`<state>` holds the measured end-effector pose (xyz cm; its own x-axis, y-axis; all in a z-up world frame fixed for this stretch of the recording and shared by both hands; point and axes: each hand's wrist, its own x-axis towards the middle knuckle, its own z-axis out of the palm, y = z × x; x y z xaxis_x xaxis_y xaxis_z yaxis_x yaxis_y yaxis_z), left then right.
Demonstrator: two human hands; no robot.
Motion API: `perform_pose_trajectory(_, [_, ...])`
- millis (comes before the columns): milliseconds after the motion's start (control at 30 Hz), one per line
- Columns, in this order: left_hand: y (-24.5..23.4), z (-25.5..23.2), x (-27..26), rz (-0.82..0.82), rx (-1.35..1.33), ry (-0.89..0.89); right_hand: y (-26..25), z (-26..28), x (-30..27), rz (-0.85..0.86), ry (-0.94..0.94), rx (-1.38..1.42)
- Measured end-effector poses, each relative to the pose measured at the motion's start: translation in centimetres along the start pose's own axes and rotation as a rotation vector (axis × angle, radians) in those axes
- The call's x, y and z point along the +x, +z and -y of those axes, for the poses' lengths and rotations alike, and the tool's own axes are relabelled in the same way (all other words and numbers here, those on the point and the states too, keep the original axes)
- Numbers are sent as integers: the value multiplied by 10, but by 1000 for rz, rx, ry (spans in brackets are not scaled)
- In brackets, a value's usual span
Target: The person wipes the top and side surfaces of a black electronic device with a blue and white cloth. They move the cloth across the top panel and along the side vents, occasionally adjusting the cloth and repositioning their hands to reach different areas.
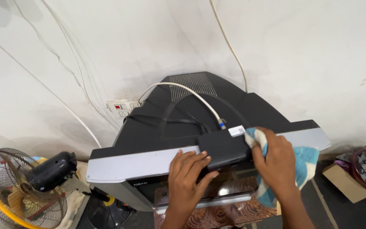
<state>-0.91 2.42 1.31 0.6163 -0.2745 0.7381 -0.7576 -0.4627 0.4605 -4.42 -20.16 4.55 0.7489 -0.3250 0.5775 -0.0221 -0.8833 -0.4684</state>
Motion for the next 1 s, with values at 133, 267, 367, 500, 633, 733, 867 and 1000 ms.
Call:
perform_pose_trajectory(133, [-28,1,-1,12,101,-70,3,17,-19,109,91,8])
perform_pose_trajectory(267, [-31,-7,-4,74,111,-14,8,26,-28,102,-77,188])
perform_pose_trajectory(367, [-14,-15,-7,144,18,54,7,19,-19,199,-23,168])
perform_pose_trajectory(500, [-1,-14,-8,114,70,88,-4,13,-16,224,-96,259])
perform_pose_trajectory(633, [2,-11,-8,116,64,90,-3,8,-12,321,-37,348])
perform_pose_trajectory(733, [2,-9,-8,131,65,101,4,6,-1,306,-119,362])
perform_pose_trajectory(867, [2,-9,-8,143,66,92,14,10,16,345,-33,230])
perform_pose_trajectory(1000, [3,-9,-9,127,82,95,20,18,31,290,-135,122])
